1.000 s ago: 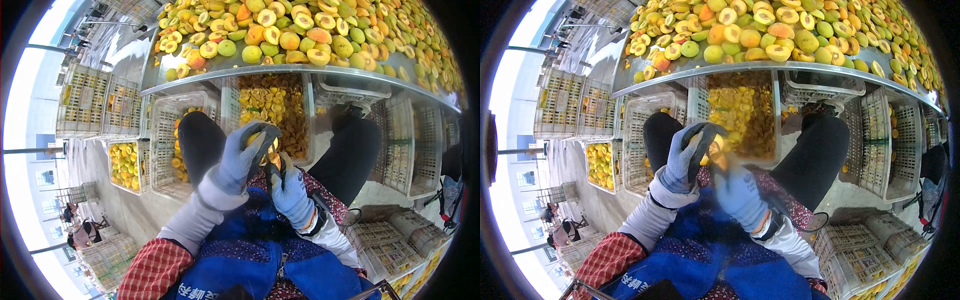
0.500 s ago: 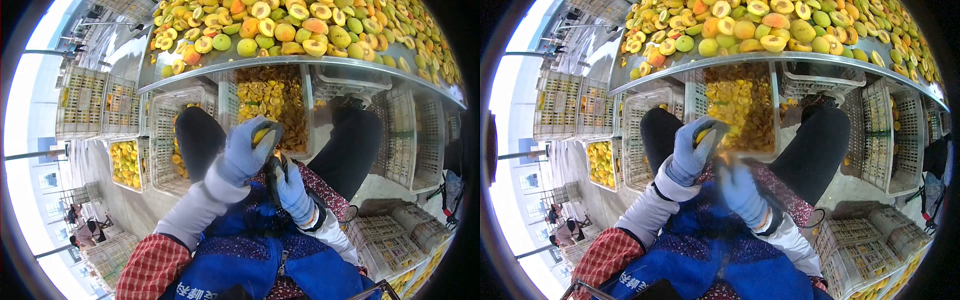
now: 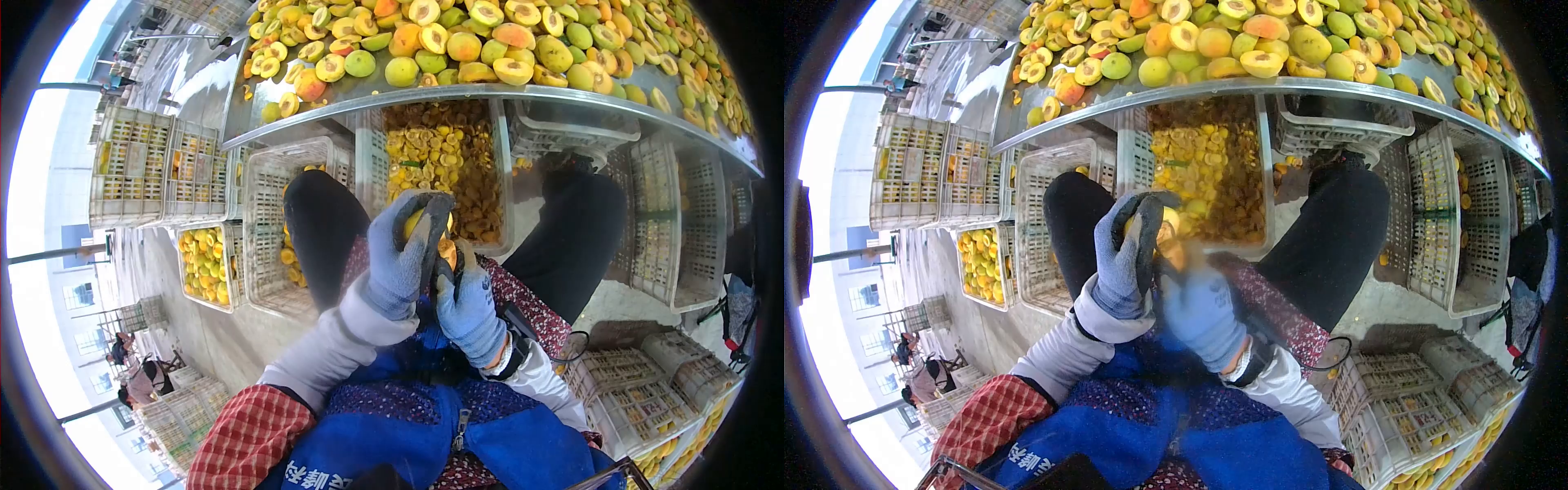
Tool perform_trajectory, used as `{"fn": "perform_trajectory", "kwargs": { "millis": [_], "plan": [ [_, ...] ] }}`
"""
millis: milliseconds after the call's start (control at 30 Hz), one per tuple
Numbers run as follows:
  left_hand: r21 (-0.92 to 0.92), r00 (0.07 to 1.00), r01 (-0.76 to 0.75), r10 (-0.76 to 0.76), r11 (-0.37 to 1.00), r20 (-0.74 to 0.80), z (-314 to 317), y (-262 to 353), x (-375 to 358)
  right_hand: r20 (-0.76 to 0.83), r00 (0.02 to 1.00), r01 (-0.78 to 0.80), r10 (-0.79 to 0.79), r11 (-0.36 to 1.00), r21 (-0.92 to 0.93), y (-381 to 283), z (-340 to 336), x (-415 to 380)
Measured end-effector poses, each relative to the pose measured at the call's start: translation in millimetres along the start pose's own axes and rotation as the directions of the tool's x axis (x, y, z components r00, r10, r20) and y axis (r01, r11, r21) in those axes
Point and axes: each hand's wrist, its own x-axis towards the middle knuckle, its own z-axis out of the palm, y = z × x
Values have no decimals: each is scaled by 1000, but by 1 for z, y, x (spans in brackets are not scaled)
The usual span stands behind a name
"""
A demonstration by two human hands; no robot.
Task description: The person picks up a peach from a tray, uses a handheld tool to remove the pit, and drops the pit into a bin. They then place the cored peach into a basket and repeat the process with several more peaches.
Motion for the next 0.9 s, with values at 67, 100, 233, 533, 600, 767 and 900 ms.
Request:
{"fn": "perform_trajectory", "kwargs": {
  "millis": [67, 100, 233, 533, 600, 767, 900],
  "plan": [
    [94, 1000, -22, 20, 995, 15, -2, -1, 1, 5, 1000, 10, -10, 1000, -3, 0, 0, -3],
    [94, 1000, -21, 20, 995, 15, -3, 0, 2, 8, 1000, 22, -22, 1000, -7, 0, 0, -3],
    [146, 992, 22, -40, 989, 123, -3, 11, 7, -7, 996, 86, -86, 996, 31, 15, 4, -10],
    [-73, 888, 184, -134, 980, 440, -10, 8, 25, 793, 559, -788, 242, -143, 599, 0, -14, -6],
    [-236, 876, 288, -155, 928, 457, -6, 0, 25, 838, 535, -767, 106, -354, 534, 9, -13, -7],
    [-225, 958, 190, -131, 956, 254, 7, -12, 15, 748, 617, -695, -244, -614, 374, 33, -3, -3],
    [-193, 940, 288, -239, 938, 243, -2, -31, 14, 762, 599, -702, -248, -620, 350, 42, 4, -1]
  ]
}}
